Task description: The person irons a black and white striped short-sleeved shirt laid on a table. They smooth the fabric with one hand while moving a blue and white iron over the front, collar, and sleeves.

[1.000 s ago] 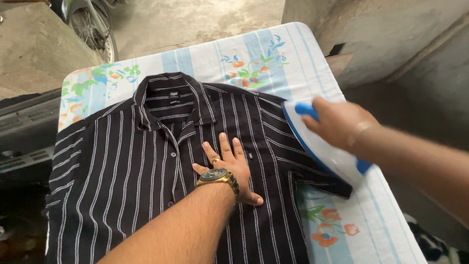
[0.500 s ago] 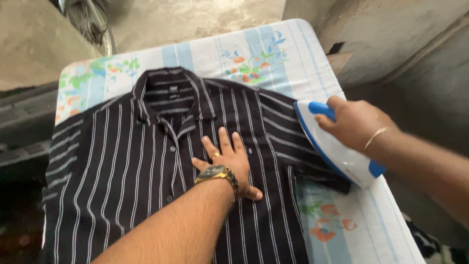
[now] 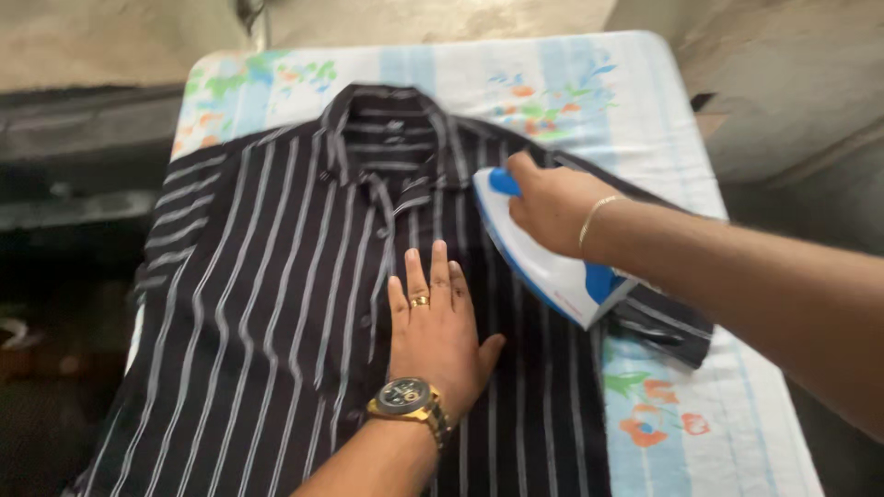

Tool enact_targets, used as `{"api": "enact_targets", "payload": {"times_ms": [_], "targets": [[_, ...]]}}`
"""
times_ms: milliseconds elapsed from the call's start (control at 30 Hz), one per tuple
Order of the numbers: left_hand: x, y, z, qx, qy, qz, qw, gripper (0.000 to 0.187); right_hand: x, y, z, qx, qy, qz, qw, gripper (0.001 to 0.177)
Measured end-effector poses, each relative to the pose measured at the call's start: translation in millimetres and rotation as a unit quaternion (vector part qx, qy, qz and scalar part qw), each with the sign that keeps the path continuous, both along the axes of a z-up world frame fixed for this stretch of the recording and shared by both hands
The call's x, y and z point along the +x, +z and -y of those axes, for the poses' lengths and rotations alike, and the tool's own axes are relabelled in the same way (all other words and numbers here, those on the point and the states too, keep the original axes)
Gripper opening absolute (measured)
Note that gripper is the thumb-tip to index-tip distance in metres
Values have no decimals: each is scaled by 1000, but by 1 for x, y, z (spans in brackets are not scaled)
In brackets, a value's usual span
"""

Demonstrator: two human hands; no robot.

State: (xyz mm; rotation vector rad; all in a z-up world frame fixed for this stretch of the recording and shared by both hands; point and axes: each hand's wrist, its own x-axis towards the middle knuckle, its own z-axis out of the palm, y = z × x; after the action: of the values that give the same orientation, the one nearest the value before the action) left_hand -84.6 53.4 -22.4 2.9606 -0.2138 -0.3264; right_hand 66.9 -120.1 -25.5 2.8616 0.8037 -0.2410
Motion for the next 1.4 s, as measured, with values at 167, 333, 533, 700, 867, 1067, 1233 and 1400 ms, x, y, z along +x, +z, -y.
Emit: {"api": "enact_targets", "payload": {"times_ms": [167, 333, 533, 700, 867, 1067, 1233, 1400], "targets": [[-11, -5, -15, 18, 0, -85, 996, 108, 37, -18, -13, 189, -208, -59, 958, 39], [-5, 8, -15, 40, 0, -160, 986, 119, 13, 7, -30, -129, 86, 8, 988, 22], [-4, 4, -15, 34, -7, -146, 989, 121, -66, 27, -42, 163, -234, -111, 952, 34], [-5, 3, -14, 45, -7, -156, 987, 122, -56, 23, -42, 203, -280, -88, 934, 34], [0, 20, -17, 43, -13, -222, 974, 132, -84, 25, -44, 187, -289, -101, 933, 31], [13, 31, -22, 142, -96, -291, 941, 153, -156, 54, -58, 160, -342, -161, 912, 36], [11, 19, -13, 146, -77, -264, 950, 160, -140, 48, -57, 179, -351, -128, 910, 26], [12, 16, -22, 116, -87, -255, 956, 160, -159, 45, -54, 210, -354, -135, 901, 27]]}}
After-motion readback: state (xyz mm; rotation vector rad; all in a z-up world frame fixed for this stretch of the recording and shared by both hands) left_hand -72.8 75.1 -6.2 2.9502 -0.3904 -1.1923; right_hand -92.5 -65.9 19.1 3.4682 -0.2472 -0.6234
